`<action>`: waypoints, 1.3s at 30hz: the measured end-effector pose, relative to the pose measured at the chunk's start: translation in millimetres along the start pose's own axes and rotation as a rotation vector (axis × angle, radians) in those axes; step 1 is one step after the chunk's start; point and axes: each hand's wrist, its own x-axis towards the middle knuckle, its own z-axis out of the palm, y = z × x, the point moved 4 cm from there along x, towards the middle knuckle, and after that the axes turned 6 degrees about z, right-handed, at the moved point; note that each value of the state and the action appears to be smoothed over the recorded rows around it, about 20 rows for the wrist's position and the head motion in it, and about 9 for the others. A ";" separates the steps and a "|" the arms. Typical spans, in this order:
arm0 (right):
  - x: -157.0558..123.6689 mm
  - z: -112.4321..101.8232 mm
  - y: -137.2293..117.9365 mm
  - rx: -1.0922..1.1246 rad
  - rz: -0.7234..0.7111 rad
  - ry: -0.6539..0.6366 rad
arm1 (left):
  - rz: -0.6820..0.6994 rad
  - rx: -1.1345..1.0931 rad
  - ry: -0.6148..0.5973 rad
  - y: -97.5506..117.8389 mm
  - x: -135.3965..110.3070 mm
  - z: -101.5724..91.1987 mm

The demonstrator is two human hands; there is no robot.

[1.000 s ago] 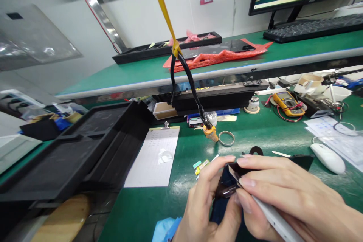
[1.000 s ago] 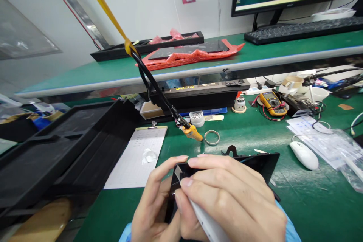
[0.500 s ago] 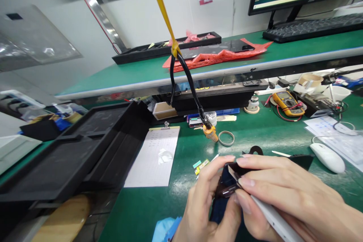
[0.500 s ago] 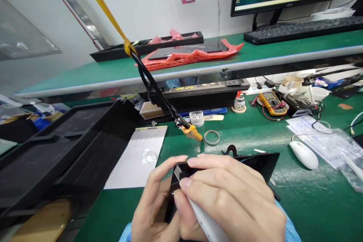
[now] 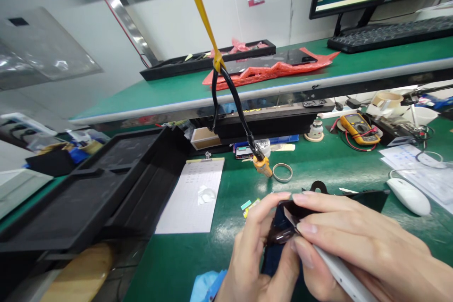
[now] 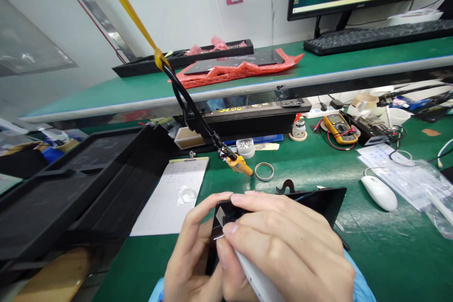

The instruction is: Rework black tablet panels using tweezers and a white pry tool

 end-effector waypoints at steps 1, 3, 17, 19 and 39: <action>-1.1 0.8 0.0 -0.007 -0.004 -0.001 | 0.003 -0.004 0.005 0.0 0.7 1.1; -3.3 4.1 -1.1 -0.020 -0.017 0.003 | 0.003 -0.028 0.015 0.1 2.4 4.0; -24.0 21.9 -4.8 0.008 0.176 0.163 | 0.000 -0.042 0.070 3.8 5.6 9.9; -23.9 21.6 0.1 0.012 0.187 0.167 | -0.043 -0.064 0.091 1.4 5.1 8.5; -12.4 -1.1 28.4 0.075 0.042 0.068 | -0.262 0.186 0.073 -18.5 -16.8 -13.8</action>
